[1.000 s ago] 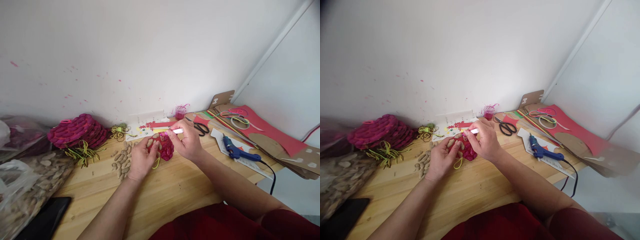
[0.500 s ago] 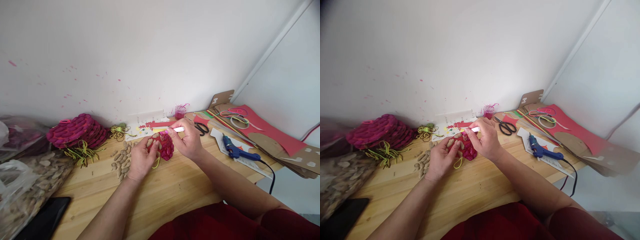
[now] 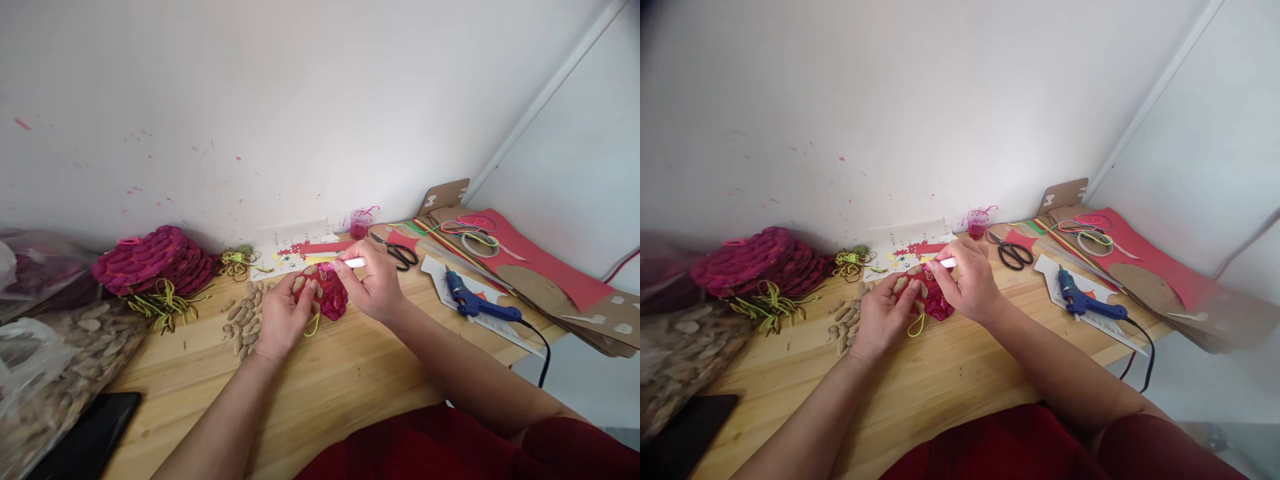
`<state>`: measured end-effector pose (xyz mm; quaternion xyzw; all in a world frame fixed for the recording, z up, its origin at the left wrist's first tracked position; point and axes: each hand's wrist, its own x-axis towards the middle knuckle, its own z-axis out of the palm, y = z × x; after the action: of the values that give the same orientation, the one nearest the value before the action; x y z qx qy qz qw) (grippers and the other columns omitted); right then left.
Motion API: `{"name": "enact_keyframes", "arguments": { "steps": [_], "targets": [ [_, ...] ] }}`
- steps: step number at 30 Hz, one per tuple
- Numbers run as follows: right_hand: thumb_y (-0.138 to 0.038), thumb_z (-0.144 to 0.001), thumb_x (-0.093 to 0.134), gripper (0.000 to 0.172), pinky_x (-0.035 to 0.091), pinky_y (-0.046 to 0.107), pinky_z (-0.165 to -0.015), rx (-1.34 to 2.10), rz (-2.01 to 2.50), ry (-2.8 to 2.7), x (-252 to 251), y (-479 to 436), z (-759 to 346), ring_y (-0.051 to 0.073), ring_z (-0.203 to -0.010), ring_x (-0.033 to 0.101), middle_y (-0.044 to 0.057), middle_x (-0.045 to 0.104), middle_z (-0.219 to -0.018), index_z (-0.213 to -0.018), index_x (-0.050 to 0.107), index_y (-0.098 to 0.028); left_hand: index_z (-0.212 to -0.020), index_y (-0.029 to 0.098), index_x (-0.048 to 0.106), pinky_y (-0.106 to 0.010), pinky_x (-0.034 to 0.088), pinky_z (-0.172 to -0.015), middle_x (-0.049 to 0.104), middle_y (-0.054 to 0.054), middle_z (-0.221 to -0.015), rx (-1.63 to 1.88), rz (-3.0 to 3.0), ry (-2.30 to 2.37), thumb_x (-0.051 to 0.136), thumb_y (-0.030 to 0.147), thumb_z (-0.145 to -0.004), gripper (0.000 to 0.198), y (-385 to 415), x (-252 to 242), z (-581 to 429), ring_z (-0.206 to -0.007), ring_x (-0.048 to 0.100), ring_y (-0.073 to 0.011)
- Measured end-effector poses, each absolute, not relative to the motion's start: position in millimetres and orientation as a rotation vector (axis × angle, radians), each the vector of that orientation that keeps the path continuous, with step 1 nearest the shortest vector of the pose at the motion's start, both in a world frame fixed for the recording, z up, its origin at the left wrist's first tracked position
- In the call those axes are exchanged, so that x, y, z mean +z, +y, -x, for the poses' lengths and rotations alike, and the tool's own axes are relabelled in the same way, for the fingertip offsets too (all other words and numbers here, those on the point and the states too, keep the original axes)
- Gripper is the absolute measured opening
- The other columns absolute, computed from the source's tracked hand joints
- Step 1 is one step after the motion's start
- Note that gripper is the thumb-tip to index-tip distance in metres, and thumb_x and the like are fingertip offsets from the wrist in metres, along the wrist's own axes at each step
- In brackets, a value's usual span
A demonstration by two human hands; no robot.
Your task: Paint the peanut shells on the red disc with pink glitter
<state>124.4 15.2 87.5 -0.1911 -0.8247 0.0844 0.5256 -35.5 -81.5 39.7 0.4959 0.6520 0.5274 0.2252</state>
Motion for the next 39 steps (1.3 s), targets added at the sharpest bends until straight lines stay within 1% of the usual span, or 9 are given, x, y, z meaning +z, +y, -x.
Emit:
{"name": "enact_keyframes", "arguments": {
  "steps": [4,6,11,16,22,26,31,34,39],
  "targets": [
    [-0.023,-0.095,0.066,0.014,0.042,0.036,-0.078,0.193,0.469,-2.004,86.5,12.9,-124.5,0.018,-0.076,0.061,-0.001,0.067,-0.075,-0.085,0.057,-0.023,-0.113,0.018,0.072,-0.028,0.055,-0.061,0.077,-0.002,-0.075,1.474,-1.327,1.789,0.064,0.049,-0.093,0.037,-82.2,44.3,34.5,-0.059,0.071,-0.0191],
    [-0.024,-0.096,0.066,0.013,0.041,0.036,-0.078,0.197,0.459,-2.007,86.3,12.6,-124.6,0.018,-0.076,0.06,-0.001,0.067,-0.075,-0.085,0.057,-0.023,-0.11,0.018,0.072,-0.027,0.054,-0.059,0.076,-0.002,-0.073,1.475,-1.313,1.777,0.065,0.049,-0.093,0.037,-82.6,45.6,34.0,-0.057,0.069,-0.0185],
    [-0.024,-0.095,0.067,0.014,0.041,0.037,-0.079,0.169,0.421,-2.053,85.0,13.2,-124.1,0.018,-0.076,0.06,-0.001,0.068,-0.075,-0.085,0.057,-0.023,-0.113,0.017,0.072,-0.027,0.054,-0.059,0.075,-0.002,-0.073,1.477,-1.298,1.745,0.065,0.047,-0.093,0.037,-81.9,43.9,33.8,-0.058,0.07,-0.0187],
    [-0.025,-0.096,0.066,0.013,0.042,0.037,-0.078,0.176,0.416,-2.068,84.3,13.6,-124.6,0.018,-0.075,0.06,-0.001,0.068,-0.074,-0.086,0.057,-0.023,-0.11,0.017,0.071,-0.026,0.054,-0.057,0.075,-0.002,-0.075,1.514,-1.271,1.691,0.065,0.048,-0.092,0.037,-81.1,45.4,33.2,-0.056,0.069,-0.0175],
    [-0.026,-0.097,0.064,0.013,0.042,0.038,-0.078,0.174,0.409,-2.091,84.8,13.4,-125.3,0.019,-0.076,0.061,0.0,0.07,-0.075,-0.086,0.057,-0.024,-0.106,0.018,0.071,-0.026,0.053,-0.057,0.073,0.0,-0.068,1.505,-1.294,1.75,0.065,0.049,-0.092,0.034,-81.3,46.8,34.2,-0.055,0.069,-0.018],
    [-0.024,-0.096,0.065,0.012,0.041,0.037,-0.078,0.18,0.401,-2.072,85.6,13.6,-125.6,0.018,-0.075,0.061,-0.001,0.069,-0.075,-0.087,0.058,-0.023,-0.104,0.019,0.07,-0.026,0.053,-0.057,0.073,0.0,-0.069,1.505,-1.285,1.741,0.064,0.048,-0.092,0.032,-81.6,47.1,34.3,-0.055,0.069,-0.0177],
    [-0.024,-0.096,0.066,0.011,0.041,0.038,-0.078,0.176,0.384,-2.08,84.0,15.4,-126.1,0.018,-0.076,0.061,0.0,0.069,-0.076,-0.087,0.058,-0.023,-0.108,0.018,0.071,-0.027,0.054,-0.06,0.075,-0.001,-0.071,1.474,-1.297,1.768,0.064,0.048,-0.093,0.034,-81.8,48.0,33.3,-0.057,0.07,-0.0189],
    [-0.026,-0.096,0.065,0.012,0.041,0.038,-0.078,0.177,0.401,-2.094,83.5,15.3,-126.5,0.018,-0.074,0.06,0.0,0.069,-0.074,-0.087,0.059,-0.023,-0.106,0.018,0.071,-0.027,0.054,-0.06,0.075,-0.001,-0.071,1.484,-1.308,1.774,0.064,0.048,-0.093,0.033,-81.5,47.6,33.7,-0.056,0.069,-0.0183],
    [-0.026,-0.096,0.065,0.011,0.041,0.039,-0.08,0.183,0.397,-2.084,83.2,15.8,-126.7,0.019,-0.077,0.061,0.0,0.07,-0.077,-0.088,0.058,-0.023,-0.102,0.019,0.071,-0.027,0.053,-0.058,0.074,0.0,-0.068,1.47,-1.295,1.797,0.065,0.049,-0.092,0.032,-82.0,47.9,33.9,-0.055,0.069,-0.0186]
  ]
}}
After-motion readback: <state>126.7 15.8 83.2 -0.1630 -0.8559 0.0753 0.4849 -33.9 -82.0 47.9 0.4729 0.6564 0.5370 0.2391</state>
